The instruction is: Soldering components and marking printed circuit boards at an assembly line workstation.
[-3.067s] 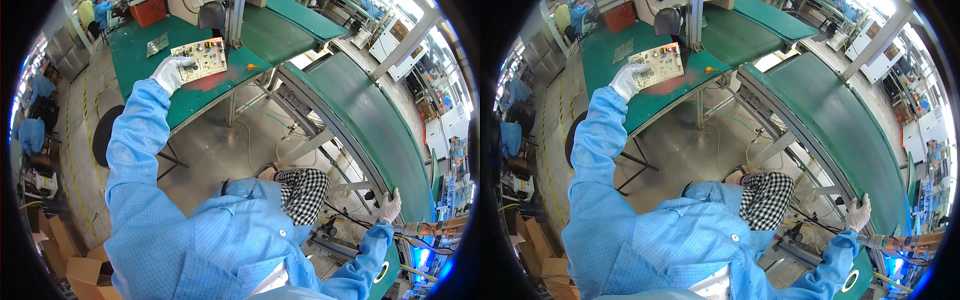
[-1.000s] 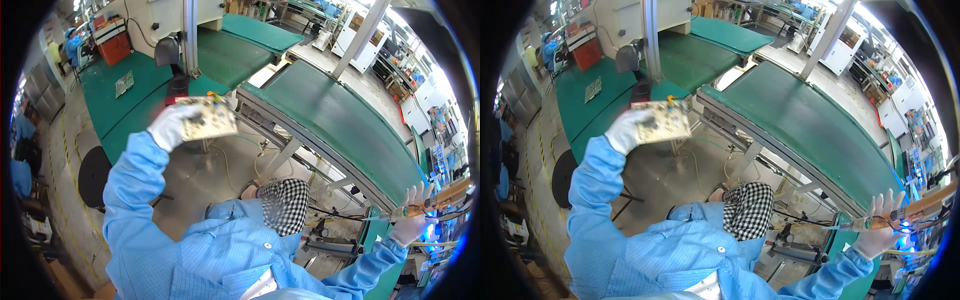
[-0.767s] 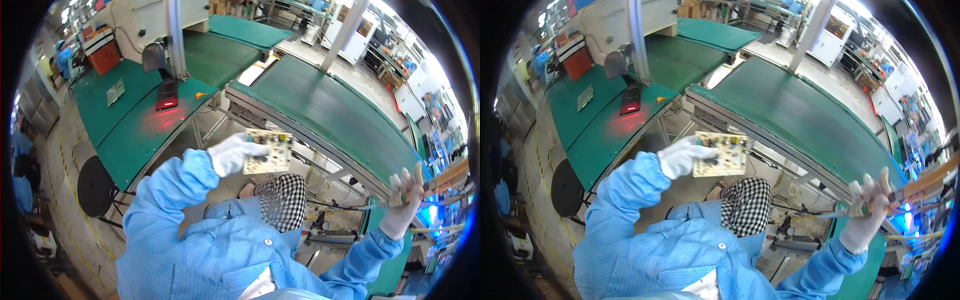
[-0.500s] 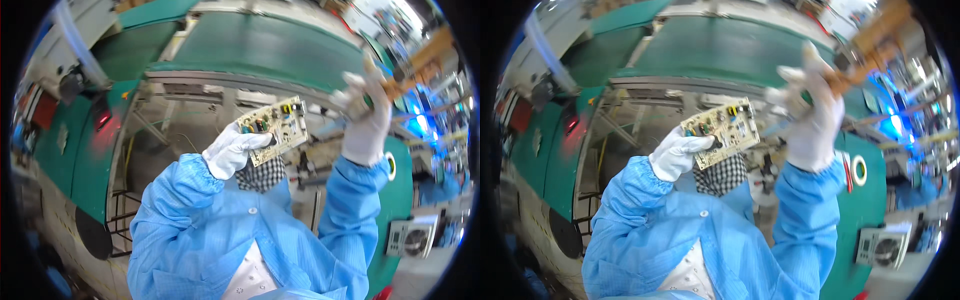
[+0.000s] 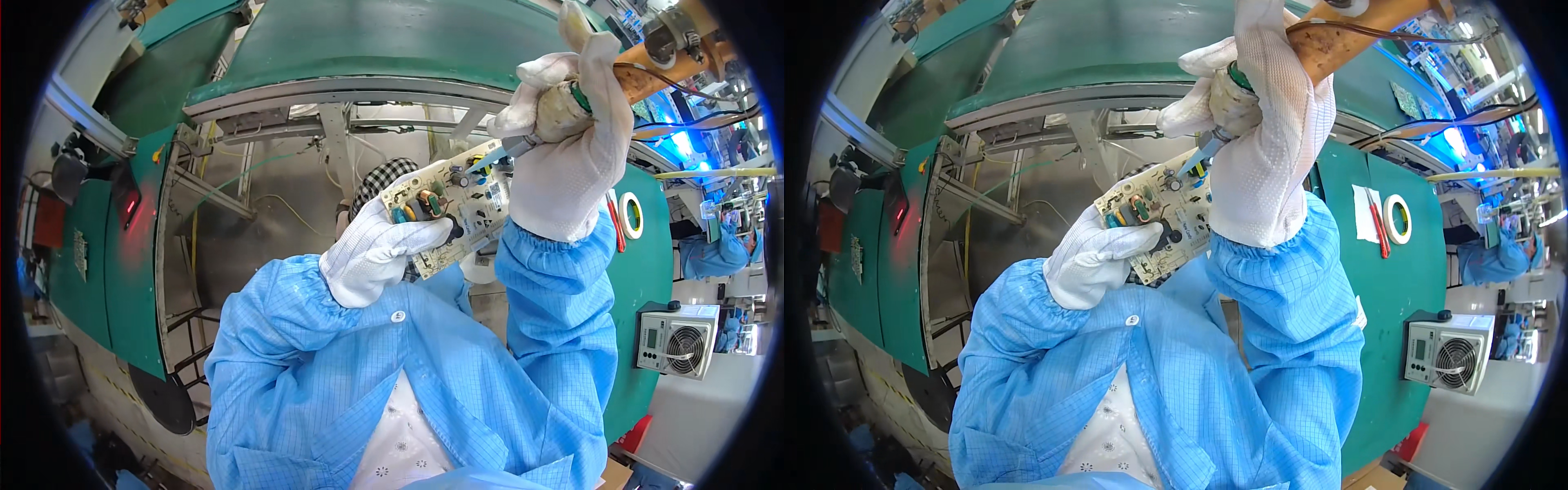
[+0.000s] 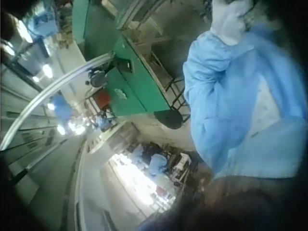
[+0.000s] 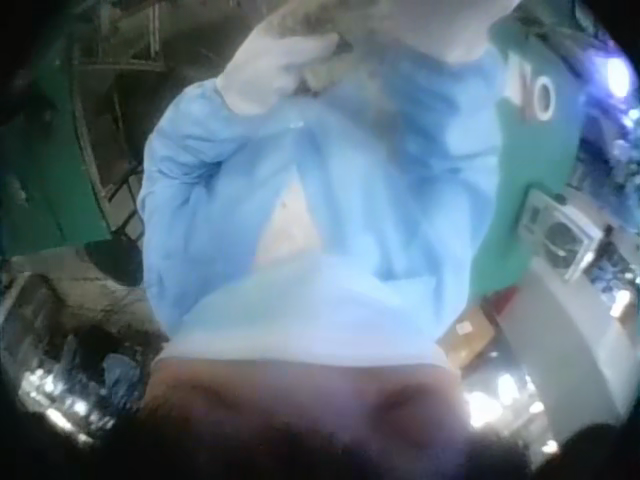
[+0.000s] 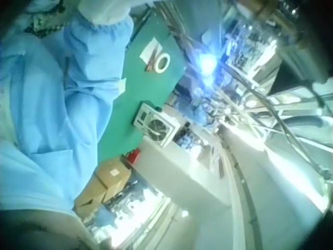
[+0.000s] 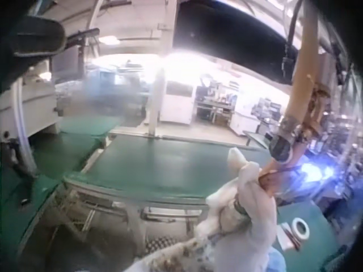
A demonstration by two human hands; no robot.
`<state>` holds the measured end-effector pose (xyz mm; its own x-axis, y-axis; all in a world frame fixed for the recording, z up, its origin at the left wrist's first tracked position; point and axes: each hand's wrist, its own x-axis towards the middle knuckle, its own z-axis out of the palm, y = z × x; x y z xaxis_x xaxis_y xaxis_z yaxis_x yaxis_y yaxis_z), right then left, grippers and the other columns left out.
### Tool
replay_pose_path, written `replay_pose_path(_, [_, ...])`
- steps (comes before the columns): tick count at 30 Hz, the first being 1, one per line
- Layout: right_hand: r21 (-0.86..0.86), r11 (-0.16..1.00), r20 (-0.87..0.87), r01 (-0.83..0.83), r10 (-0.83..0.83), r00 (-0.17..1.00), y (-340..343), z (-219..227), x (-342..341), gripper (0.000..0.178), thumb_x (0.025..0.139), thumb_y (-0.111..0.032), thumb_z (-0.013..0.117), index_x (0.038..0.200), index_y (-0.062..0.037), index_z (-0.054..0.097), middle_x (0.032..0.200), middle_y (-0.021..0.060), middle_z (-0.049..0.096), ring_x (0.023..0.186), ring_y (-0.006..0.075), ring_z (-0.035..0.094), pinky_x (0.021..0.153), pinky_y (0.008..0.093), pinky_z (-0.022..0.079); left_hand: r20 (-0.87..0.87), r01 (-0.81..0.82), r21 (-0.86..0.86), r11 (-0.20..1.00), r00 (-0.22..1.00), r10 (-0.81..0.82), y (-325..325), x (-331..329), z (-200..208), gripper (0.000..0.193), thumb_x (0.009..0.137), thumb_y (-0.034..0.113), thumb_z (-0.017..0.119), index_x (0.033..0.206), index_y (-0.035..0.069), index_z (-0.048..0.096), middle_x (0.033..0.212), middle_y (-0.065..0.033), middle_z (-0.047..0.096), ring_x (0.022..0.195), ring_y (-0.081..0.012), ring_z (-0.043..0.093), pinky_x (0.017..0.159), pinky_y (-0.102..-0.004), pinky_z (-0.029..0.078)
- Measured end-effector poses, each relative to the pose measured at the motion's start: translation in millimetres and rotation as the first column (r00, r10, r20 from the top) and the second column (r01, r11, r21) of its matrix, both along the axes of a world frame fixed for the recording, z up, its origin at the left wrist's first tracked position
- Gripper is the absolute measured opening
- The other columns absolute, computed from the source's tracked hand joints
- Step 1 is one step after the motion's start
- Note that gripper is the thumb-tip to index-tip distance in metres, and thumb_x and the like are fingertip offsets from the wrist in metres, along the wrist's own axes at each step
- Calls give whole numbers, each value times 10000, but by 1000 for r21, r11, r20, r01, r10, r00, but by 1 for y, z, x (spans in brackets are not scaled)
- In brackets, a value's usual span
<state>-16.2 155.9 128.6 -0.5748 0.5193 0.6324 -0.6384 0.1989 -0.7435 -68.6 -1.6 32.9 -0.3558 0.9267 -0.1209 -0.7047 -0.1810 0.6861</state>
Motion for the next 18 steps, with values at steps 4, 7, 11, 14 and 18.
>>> replay_pose_path(4, [-11,1000,4,-13,13,1000,0,-4,-1,507,972,-363,532,1282,37,563,821,125,644,584,171,618,511,268,490,18,-4,16,1000,1000,4,0,2,-6,601,838,48,742,1382,48,484,1206,-73,632,1084,-160,613,932,-295,515])
replay_pose_path(7, [-20,1000,9,-23,23,1000,3,-4,3,504,972,-364,533,1278,36,565,822,125,644,585,170,617,509,266,489,31,-12,-23,1000,999,12,-1,6,2,605,831,21,734,1383,55,488,1196,-71,635,1073,-155,618,920,-295,522])
replay_pose_path(11, [-31,999,10,-41,41,999,7,-6,4,501,972,-365,533,1273,34,568,823,124,644,585,169,616,505,264,487,32,-17,-19,1000,999,18,0,8,2,602,831,18,729,1382,57,489,1186,-70,637,1066,-152,618,909,-290,523])
replay_pose_path(14, [-39,998,11,-50,50,999,6,-7,9,498,973,-366,533,1269,33,570,825,123,644,586,168,615,503,263,486,47,-20,6,1000,999,20,1,9,2,591,831,28,731,1373,56,497,1178,-68,638,1056,-150,619,901,-285,524])
replay_pose_path(18, [-46,997,8,-60,61,998,6,-8,7,495,973,-367,533,1265,32,572,826,122,644,587,166,613,499,261,484,4,-12,-34,999,1000,12,1,8,0,576,828,43,739,1355,45,506,1173,-60,640,1051,-147,619,900,-287,518])
